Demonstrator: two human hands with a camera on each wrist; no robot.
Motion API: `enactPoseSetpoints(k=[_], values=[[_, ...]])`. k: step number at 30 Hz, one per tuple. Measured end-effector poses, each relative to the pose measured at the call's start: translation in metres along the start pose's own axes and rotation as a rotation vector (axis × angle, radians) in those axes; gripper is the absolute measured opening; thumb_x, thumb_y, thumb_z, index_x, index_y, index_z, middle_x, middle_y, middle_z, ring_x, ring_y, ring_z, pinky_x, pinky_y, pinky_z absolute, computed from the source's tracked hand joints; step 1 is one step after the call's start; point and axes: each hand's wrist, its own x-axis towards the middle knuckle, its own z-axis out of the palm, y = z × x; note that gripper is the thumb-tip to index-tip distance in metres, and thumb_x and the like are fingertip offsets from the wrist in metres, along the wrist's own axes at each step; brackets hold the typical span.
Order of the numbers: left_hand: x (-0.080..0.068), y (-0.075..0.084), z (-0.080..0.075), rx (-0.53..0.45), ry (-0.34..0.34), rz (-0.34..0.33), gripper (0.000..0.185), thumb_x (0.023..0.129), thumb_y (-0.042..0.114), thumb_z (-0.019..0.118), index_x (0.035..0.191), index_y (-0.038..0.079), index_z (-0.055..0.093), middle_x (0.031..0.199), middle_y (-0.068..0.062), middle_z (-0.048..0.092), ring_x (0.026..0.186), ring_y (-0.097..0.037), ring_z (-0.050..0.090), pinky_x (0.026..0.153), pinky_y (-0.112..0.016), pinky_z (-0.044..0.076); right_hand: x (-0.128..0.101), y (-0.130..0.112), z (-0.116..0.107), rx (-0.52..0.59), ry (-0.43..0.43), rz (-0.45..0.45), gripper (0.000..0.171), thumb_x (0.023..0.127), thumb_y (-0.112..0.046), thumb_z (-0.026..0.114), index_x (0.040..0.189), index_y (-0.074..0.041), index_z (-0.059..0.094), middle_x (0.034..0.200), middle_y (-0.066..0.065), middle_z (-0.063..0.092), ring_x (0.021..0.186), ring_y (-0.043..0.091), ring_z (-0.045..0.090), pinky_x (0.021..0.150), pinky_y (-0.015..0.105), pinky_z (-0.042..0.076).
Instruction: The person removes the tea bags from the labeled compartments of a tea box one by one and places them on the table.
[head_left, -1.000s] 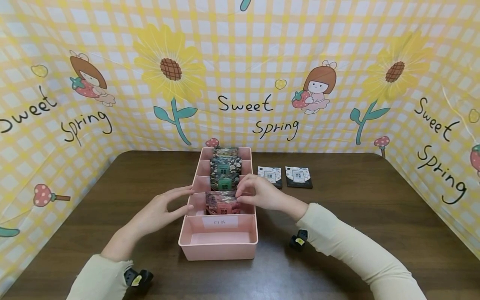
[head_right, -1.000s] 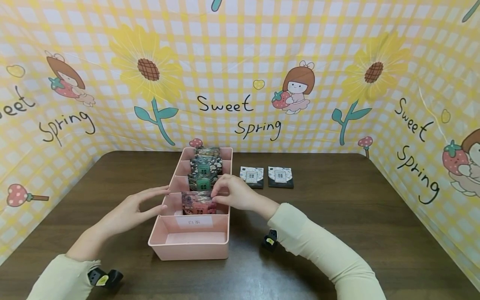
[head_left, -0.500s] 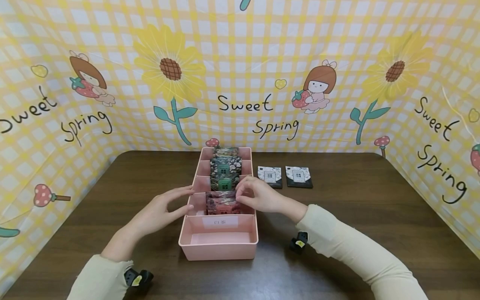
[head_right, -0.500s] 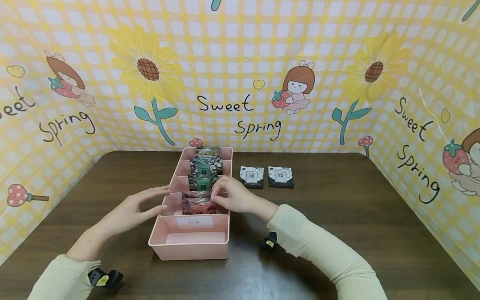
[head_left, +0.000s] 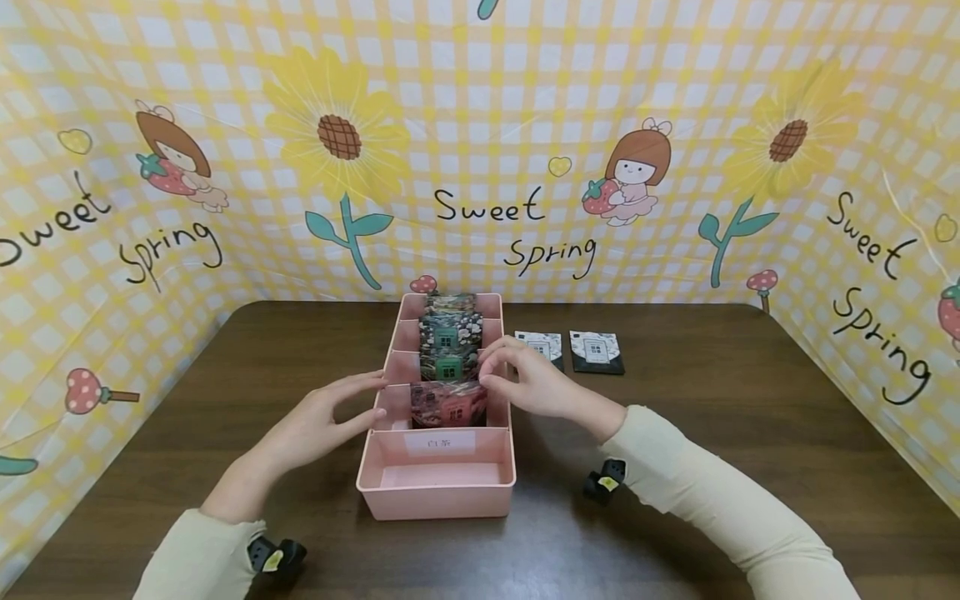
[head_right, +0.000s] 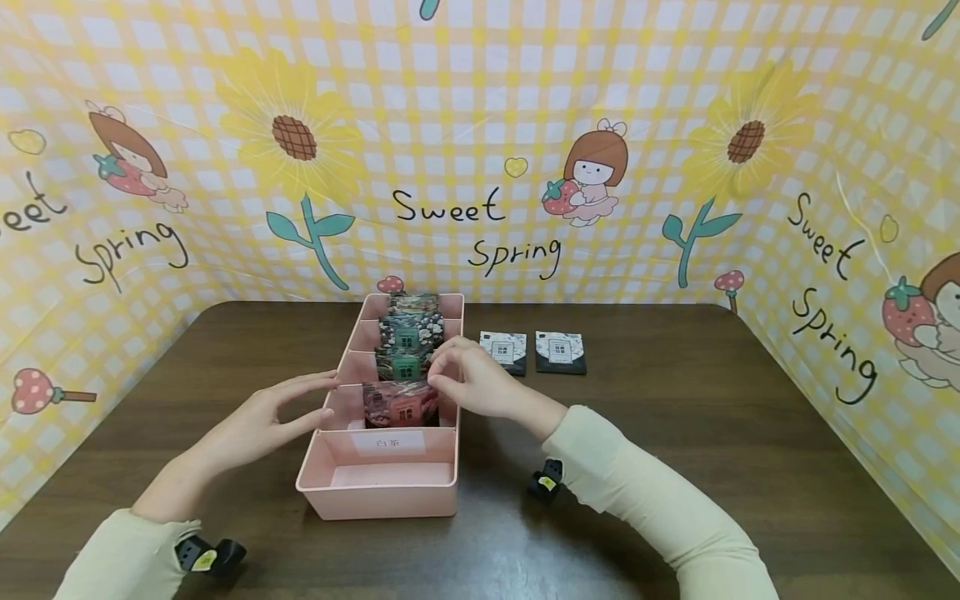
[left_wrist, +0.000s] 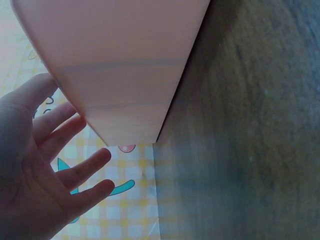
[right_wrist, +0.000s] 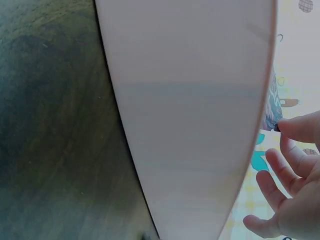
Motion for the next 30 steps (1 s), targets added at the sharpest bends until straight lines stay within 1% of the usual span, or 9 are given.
enactPoseSetpoints(k=[2,5,7,12,19,26,30], values=[[0.000,0.000,0.000,0.000,0.000,0.001,0.046,0.091,0.032,0.060,0.131,0.011,0.053,0.138,-0.014,0.051,0.127,-0.036,0.047,0.101,-0.056,0.040,0.000,0.000,-0.003,-0.002,0.017,-0.002,0.006,0.089,-0.007,0.060,0.085,-0.004,0.063,0.111,0.018,0.060,0.104,0.027,0.055,0.081,0.042,0.048],[0.000,-0.001,0.000,0.000,0.002,0.002,0.046,0.091,0.032,0.060,0.131,0.011,0.053,0.138,-0.014,0.051,0.127,-0.036,0.047,0.101,-0.056,0.040,-0.001,-0.001,-0.007,-0.008,0.030,0.015,0.006,0.089,-0.008,0.060,0.085,-0.004,0.062,0.112,0.018,0.059,0.109,0.027,0.054,0.091,0.042,0.046],[0.000,-0.001,0.000,-0.001,0.003,0.002,0.046,0.091,0.032,0.060,0.131,0.011,0.054,0.138,-0.014,0.051,0.127,-0.036,0.047,0.101,-0.056,0.040,-0.001,-0.002,-0.009,-0.008,0.034,0.031,0.007,0.090,-0.009,0.060,0.085,-0.004,0.062,0.114,0.018,0.059,0.111,0.027,0.054,0.096,0.043,0.044],[0.000,0.000,-0.001,-0.003,0.002,-0.006,0.046,0.091,0.033,0.060,0.131,0.011,0.053,0.138,-0.014,0.051,0.128,-0.036,0.047,0.102,-0.056,0.039,-0.003,-0.003,-0.015,-0.014,0.048,0.045,0.007,0.091,-0.010,0.059,0.087,-0.005,0.063,0.114,0.015,0.058,0.111,0.026,0.054,0.096,0.044,0.045],[0.000,0.001,-0.001,-0.003,-0.005,-0.012,0.047,0.091,0.033,0.060,0.131,0.011,0.053,0.139,-0.014,0.050,0.128,-0.037,0.046,0.102,-0.057,0.039,-0.006,-0.003,-0.022,-0.019,0.089,0.027,0.005,0.090,-0.010,0.060,0.086,-0.007,0.062,0.112,0.012,0.060,0.110,0.025,0.055,0.097,0.044,0.044],[-0.001,0.000,-0.001,-0.005,-0.007,-0.015,0.047,0.091,0.034,0.060,0.132,0.011,0.053,0.139,-0.014,0.050,0.128,-0.037,0.046,0.101,-0.058,0.039,-0.010,-0.004,-0.034,-0.025,0.135,0.027,0.006,0.090,-0.008,0.060,0.085,-0.005,0.061,0.111,0.013,0.060,0.109,0.026,0.055,0.096,0.044,0.044],[0.000,-0.001,-0.001,-0.005,-0.010,-0.021,0.048,0.091,0.035,0.060,0.132,0.011,0.052,0.139,-0.014,0.049,0.128,-0.037,0.046,0.102,-0.058,0.038,-0.015,-0.006,-0.042,-0.021,0.158,0.053,0.006,0.091,-0.008,0.059,0.087,-0.005,0.061,0.113,0.015,0.059,0.111,0.028,0.054,0.094,0.044,0.044]])
